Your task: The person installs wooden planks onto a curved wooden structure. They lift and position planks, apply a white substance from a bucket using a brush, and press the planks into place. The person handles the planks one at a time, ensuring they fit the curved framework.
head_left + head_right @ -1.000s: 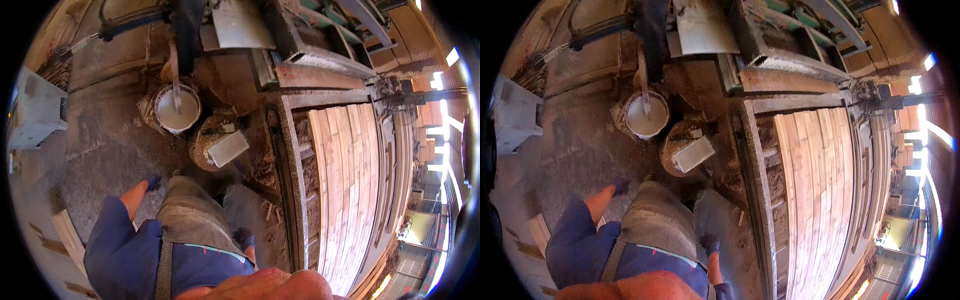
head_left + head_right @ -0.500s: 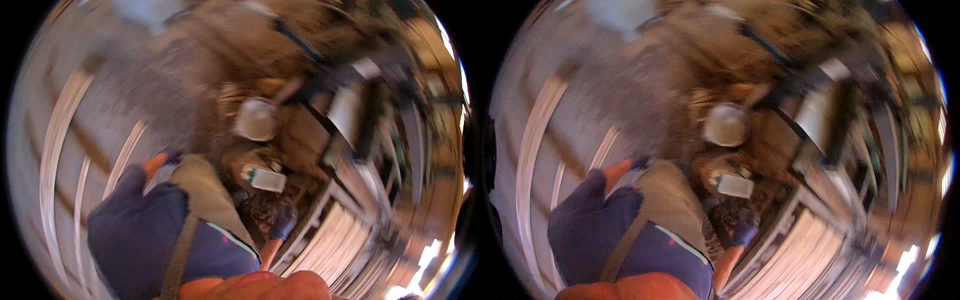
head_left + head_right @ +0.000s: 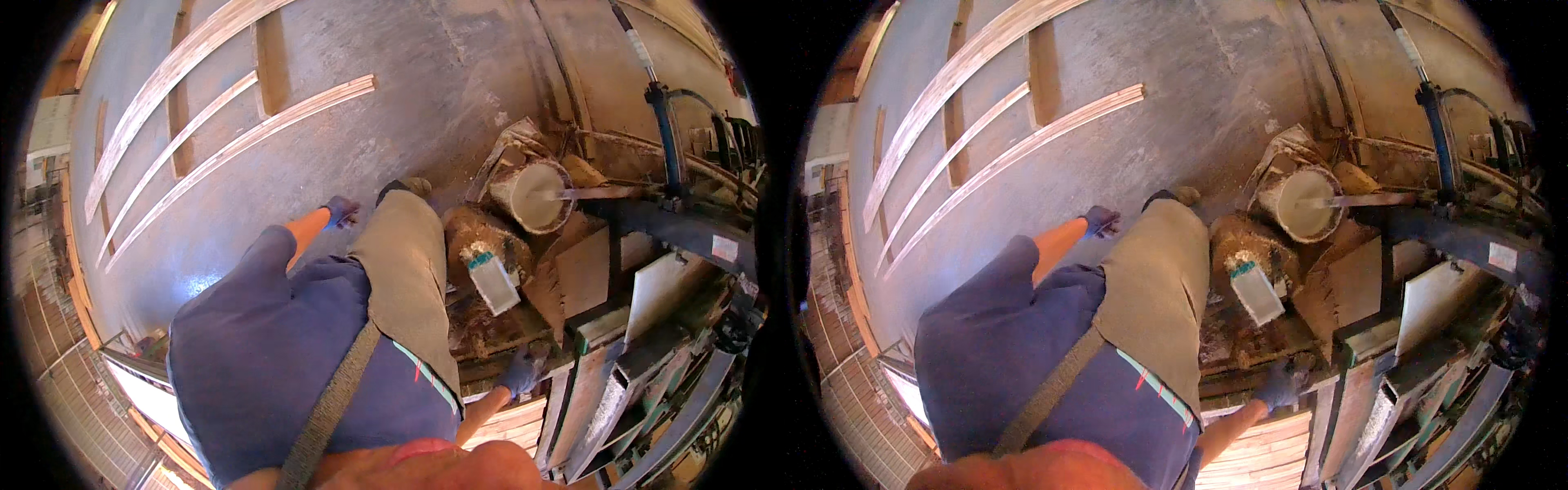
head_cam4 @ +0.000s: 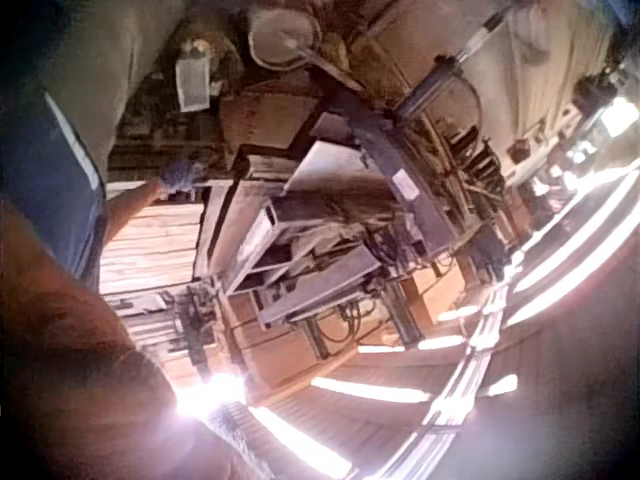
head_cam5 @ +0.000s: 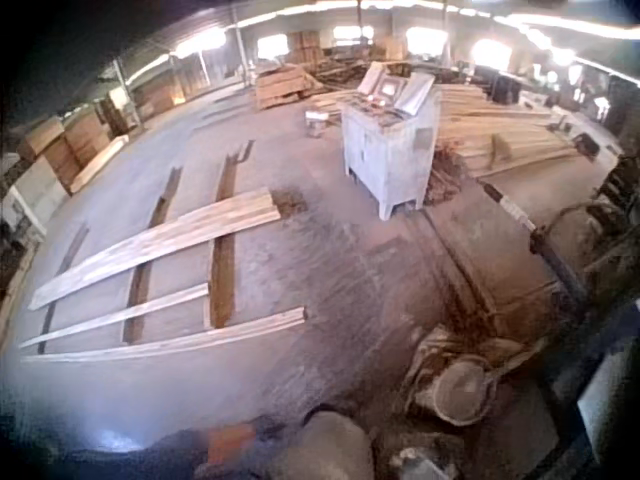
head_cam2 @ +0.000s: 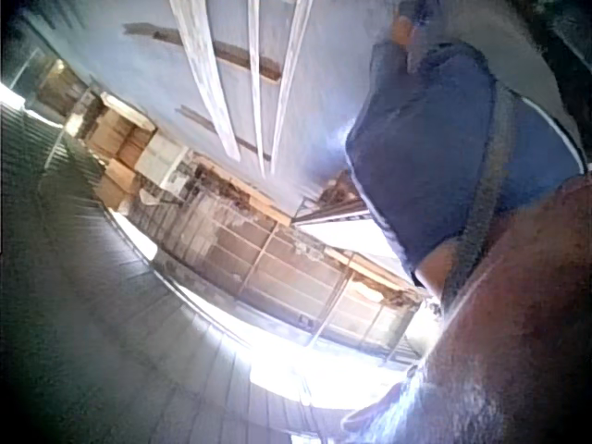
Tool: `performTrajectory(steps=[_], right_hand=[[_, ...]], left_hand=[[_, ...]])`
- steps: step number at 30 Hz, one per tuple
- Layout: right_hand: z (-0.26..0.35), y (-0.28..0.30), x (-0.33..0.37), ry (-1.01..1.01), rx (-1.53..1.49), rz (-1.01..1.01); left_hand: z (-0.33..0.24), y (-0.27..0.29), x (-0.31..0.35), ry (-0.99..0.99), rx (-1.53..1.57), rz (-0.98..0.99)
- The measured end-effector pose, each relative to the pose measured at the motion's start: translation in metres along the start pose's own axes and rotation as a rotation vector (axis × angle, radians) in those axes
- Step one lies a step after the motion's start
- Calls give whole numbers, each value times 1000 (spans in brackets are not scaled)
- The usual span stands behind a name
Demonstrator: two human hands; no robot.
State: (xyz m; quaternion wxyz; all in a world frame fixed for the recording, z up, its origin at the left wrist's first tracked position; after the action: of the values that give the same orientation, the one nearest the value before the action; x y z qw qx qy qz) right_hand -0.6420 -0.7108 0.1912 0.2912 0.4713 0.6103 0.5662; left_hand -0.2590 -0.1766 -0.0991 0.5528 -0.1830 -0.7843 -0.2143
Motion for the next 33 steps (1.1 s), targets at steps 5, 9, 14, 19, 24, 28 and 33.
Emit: performTrajectory(steps=[5, 9, 14, 19, 24, 28, 33], right_hand=[[38, -107, 52, 582, 362, 111], [67, -37, 55, 284, -232, 131], [47, 41, 10, -91, -482, -140], [14, 129, -37, -306, -501, -380], [-63, 95, -99, -204, -179, -533], [-95, 76, -200, -148, -173, -458], [-150, 4, -314, -59, 327, -533]], left_hand=[[30, 17, 52, -24, -312, 29], [4, -3, -1, -436, -766, 245], [-45, -9, -54, 201, -175, 311], [-178, -73, -102, -134, 125, 317], [-207, -119, -77, -26, -80, 442], [-160, -76, -26, -103, -320, 229], [-57, 37, 28, 199, -368, -30]])
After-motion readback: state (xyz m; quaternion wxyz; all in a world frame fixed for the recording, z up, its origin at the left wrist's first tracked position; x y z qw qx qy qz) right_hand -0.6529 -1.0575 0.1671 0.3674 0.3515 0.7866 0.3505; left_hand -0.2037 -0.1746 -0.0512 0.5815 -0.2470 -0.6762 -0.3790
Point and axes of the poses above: each hand's wrist, its own x-axis away from the middle knuckle, its own y-axis out of the back of the hand, z = x × y, the point moved 9 cm from there along -x, towards the middle knuckle, and after that the axes turned 4 degrees about -y, right-handed, at the moved point
